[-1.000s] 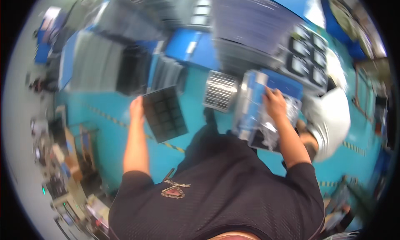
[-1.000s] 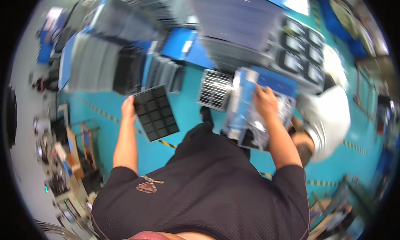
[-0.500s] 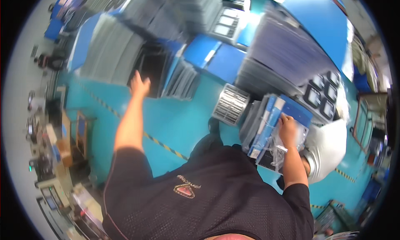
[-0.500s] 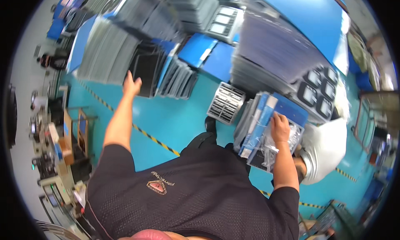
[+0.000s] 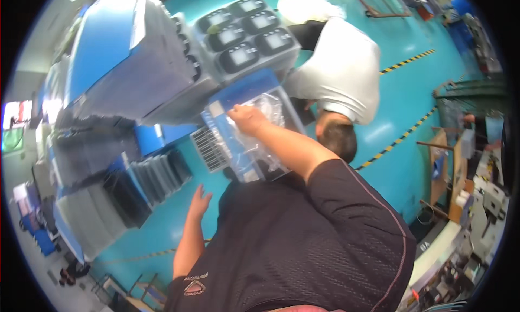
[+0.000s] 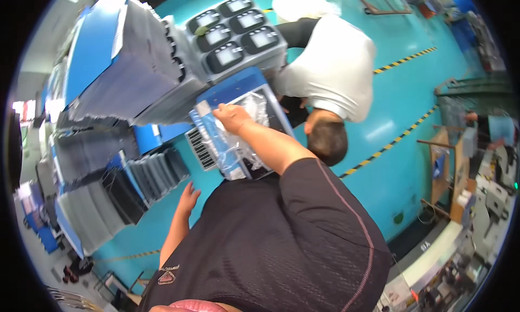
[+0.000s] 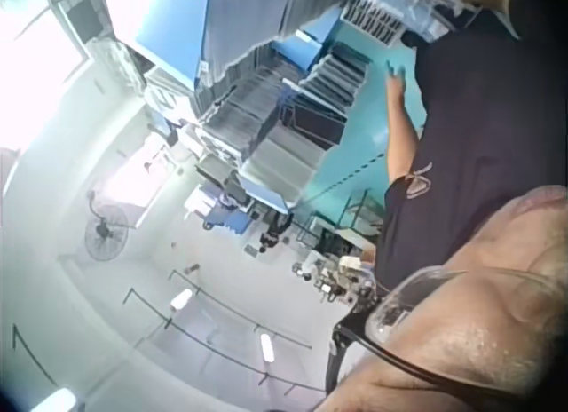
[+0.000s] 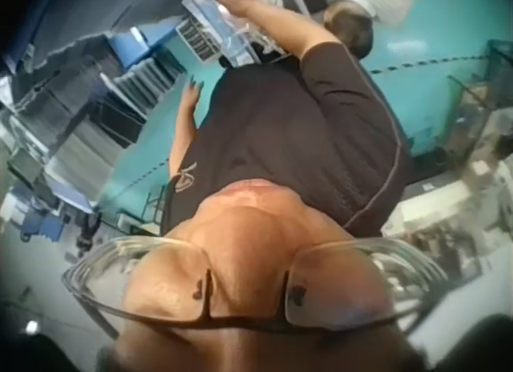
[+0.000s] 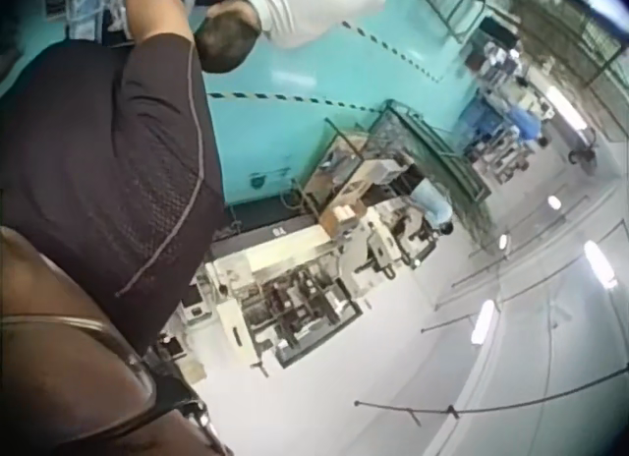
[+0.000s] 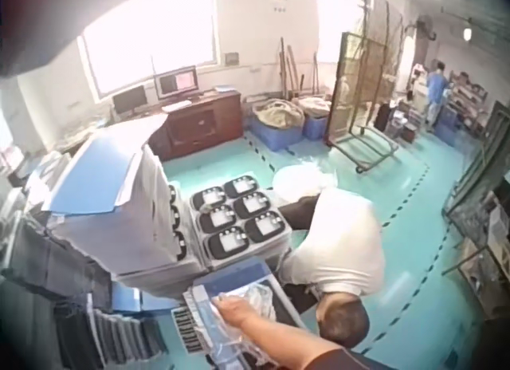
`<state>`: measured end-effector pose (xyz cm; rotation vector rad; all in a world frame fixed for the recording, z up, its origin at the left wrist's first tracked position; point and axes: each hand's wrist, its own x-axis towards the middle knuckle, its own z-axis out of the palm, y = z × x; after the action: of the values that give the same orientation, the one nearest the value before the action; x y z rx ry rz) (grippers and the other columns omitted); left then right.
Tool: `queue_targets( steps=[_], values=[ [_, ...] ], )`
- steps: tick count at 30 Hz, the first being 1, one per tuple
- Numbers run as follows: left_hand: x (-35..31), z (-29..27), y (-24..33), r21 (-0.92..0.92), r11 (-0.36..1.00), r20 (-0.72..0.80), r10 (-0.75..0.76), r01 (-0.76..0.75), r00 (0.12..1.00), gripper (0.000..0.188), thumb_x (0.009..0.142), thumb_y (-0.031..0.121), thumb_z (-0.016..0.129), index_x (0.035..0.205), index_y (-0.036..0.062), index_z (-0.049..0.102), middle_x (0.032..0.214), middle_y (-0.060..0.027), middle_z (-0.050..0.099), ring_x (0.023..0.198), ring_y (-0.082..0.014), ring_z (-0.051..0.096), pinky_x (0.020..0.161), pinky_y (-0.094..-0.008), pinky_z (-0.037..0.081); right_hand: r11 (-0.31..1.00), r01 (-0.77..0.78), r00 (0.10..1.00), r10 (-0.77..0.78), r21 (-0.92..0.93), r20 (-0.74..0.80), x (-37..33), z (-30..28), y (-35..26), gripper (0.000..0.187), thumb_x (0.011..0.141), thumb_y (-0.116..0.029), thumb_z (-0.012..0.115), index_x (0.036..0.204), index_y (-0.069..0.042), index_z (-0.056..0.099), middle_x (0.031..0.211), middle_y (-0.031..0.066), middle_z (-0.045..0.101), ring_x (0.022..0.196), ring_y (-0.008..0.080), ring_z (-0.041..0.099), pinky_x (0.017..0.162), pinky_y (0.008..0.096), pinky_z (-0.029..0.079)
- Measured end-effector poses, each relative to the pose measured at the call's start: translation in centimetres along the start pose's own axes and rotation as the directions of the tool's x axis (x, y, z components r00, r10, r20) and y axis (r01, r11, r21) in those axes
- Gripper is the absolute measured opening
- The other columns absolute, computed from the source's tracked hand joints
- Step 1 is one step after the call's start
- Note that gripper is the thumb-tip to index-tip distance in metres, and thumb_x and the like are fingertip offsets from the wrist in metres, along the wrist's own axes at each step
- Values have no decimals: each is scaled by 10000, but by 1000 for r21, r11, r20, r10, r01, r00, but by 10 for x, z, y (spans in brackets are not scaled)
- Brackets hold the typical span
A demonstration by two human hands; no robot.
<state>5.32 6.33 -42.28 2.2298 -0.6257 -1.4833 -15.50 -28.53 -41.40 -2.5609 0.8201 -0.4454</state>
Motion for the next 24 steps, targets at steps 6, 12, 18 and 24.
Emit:
queue_targets(
  steps=[6,12,18,24],
  values=[
    [43,13,141,-55,963,10,266,-265,964,609,938,199,653,1466,9,416,1389,-183,548,1277,-260,533,1061,-377,423,996,-89,992,89,-11,86,-1,-6,-3,122,881,-155,557,979,-91,593,939,154,614,894,344,681,741,461,570],
    [55,45,228,-248,929,-110,255,-275,961,509,1009,308,565,1426,28,488,1297,-112,609,1167,-199,570,1010,-335,432,984,131,942,-85,123,-325,-8,-30,-28,141,826,-197,604,861,-67,562,901,121,583,805,321,649,702,445,564],
    [30,42,260,-574,714,-130,404,-401,905,243,1006,302,569,970,82,665,859,32,612,781,-88,520,698,-255,412,967,252,832,-193,45,-521,-5,-94,-71,132,771,-228,623,784,-97,624,904,84,632,880,270,613,811,402,494],
    [79,-28,173,-685,638,-304,190,-353,933,304,1015,324,563,1144,65,655,1082,-77,690,980,-222,644,908,-368,505,881,459,863,-473,116,176,10,-94,-108,321,848,-393,616,735,-95,656,717,117,678,780,345,668,771,448,494]
  ],
)
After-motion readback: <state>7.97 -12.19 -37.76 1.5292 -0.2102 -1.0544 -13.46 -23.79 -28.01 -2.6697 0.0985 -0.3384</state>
